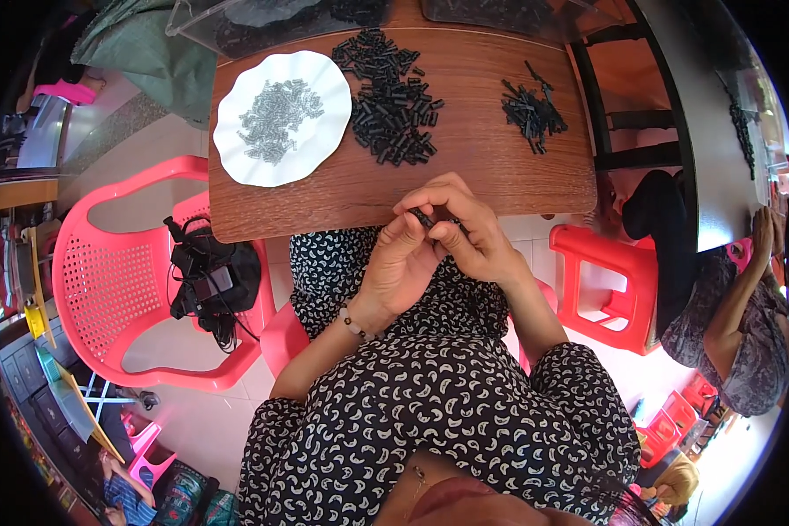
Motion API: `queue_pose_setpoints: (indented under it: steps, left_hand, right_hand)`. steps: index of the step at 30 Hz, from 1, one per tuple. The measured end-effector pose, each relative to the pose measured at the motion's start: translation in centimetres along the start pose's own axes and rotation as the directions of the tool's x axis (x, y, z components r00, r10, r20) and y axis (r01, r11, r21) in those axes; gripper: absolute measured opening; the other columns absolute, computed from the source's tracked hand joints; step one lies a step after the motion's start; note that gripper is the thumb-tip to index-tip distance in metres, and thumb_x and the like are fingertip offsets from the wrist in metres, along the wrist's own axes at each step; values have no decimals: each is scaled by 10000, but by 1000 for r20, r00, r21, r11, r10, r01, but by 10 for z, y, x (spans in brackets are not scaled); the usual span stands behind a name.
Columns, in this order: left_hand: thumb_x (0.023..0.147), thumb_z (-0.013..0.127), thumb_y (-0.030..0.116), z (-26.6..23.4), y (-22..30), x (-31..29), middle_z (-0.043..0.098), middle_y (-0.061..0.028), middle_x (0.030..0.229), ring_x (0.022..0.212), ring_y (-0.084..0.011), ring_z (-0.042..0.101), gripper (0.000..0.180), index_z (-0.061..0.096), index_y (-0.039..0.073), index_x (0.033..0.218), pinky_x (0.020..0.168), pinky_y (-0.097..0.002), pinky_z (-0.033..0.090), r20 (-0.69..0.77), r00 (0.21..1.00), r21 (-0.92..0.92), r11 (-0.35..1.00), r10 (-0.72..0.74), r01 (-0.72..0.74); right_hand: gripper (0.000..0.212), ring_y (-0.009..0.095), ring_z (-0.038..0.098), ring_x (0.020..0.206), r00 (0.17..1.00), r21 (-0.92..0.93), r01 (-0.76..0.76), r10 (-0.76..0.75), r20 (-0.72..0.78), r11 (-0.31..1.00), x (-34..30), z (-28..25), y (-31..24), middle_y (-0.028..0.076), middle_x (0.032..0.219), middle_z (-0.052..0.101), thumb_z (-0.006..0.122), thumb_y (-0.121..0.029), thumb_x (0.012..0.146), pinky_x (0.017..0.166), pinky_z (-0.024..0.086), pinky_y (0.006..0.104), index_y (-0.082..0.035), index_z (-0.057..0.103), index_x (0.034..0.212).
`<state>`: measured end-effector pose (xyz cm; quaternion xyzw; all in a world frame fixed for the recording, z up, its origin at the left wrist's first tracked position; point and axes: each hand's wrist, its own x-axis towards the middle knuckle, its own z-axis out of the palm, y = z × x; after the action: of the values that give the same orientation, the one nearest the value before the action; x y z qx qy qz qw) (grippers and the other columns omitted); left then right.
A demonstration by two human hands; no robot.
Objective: The person inserts tiny silver components into small black plastic tubes by hand at a workbench.
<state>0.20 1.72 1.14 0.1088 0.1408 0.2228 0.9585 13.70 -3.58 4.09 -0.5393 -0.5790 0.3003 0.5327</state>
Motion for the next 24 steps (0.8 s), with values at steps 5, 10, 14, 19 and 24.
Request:
queue_pose_setpoints:
  steps: [5,10,14,19,24]
  left_hand:
    - [868,650,315,-1,-4,-1,609,77,1048,1033,-97,534,200,674,169,1002,953,-329,419,-26,1000,1,1000,10,-10]
    - [868,652,311,-4,-6,-2,606,78,1050,1034,-93,531,202,666,158,999,966,-319,404,-37,999,19,999,28,-27]
    - [865,656,313,1,-7,-4,606,62,1060,1054,-99,527,215,668,149,1003,972,-310,397,-28,999,19,999,32,-31]
    - [866,655,320,-3,-7,-5,605,47,1060,1070,-113,524,225,660,141,1002,974,-313,397,-23,999,24,999,33,-32]
    - [873,651,317,-5,-4,-6,608,55,1076,1066,-111,531,226,671,145,1019,965,-327,408,-13,1000,6,1000,6,-6]
  right_hand:
    - [299,211,526,930,999,102,-28,29,-13,994,-4,5,6,78,983,586,543,-252,922,849,422,314,-19,591,1103]
    - [269,230,528,927,999,104,-41,43,-15,994,-4,8,2,70,945,594,551,-233,912,839,425,321,-32,589,1086]
    - [254,227,539,896,995,78,-36,43,-87,996,-6,12,-3,66,917,600,545,-239,918,807,440,319,-35,600,1059]
    - [236,214,544,873,992,73,-65,73,-103,995,-6,14,-4,61,906,602,542,-234,924,790,449,309,-39,610,1038]
    - [235,182,540,887,985,186,-120,141,-103,975,-10,17,-2,56,961,604,556,-213,923,814,446,293,-42,618,1071]
